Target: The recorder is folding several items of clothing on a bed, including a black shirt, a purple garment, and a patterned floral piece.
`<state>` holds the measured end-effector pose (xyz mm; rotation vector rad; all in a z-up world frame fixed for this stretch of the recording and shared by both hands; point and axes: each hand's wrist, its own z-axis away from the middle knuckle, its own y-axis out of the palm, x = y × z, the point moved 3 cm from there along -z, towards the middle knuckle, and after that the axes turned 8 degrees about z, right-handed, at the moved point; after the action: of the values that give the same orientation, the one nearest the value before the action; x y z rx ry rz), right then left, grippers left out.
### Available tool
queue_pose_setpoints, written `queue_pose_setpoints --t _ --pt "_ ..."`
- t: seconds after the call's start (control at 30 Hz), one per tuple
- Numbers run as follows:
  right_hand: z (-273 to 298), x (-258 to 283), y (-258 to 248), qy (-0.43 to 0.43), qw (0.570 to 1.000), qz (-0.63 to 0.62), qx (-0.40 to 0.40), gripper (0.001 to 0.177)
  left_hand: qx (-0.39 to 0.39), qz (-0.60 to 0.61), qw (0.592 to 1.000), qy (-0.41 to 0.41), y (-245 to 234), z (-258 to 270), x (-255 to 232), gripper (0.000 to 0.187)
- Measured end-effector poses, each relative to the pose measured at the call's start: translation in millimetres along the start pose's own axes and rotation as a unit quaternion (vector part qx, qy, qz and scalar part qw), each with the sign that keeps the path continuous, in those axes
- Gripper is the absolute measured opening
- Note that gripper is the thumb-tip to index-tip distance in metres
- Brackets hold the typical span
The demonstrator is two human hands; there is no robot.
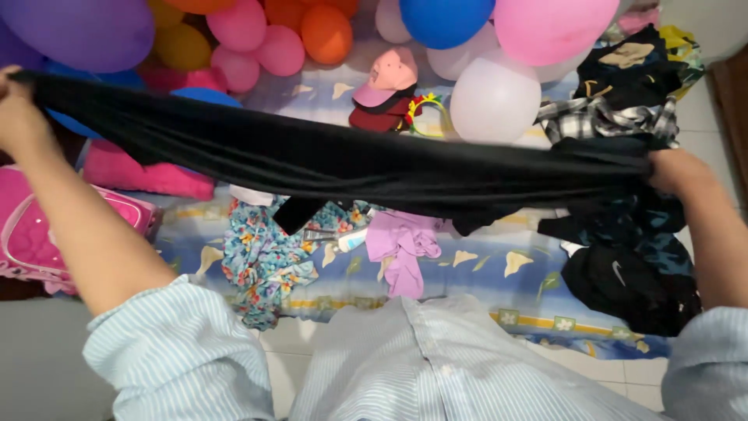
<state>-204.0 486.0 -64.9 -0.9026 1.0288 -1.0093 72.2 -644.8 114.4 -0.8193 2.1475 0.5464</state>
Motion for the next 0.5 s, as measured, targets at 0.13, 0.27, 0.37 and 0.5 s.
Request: queue_pose_setpoints --t 0.13,0.27,0.37,0.5 --pt "1 -42 14 0.124 0.972 -0.12 -0.16 0.033 0.019 -0.105 0.991 0.08 12 -2 40 0.019" --pt "-1 -46 8 0.255 0.806 -0.493 -0.206 0.03 0.091 -0.098 0.99 0.042 44 21 38 0.028" --pt "-10 -53 18 0.32 0.508 -0.776 -0.193 0.032 0.126 -0.198 0.972 -0.019 68 36 46 0.034" --pt "9 -69 -3 0.334 0.77 -0.453 -0.302 0.026 0.112 -0.2 0.973 0.018 87 45 67 0.033"
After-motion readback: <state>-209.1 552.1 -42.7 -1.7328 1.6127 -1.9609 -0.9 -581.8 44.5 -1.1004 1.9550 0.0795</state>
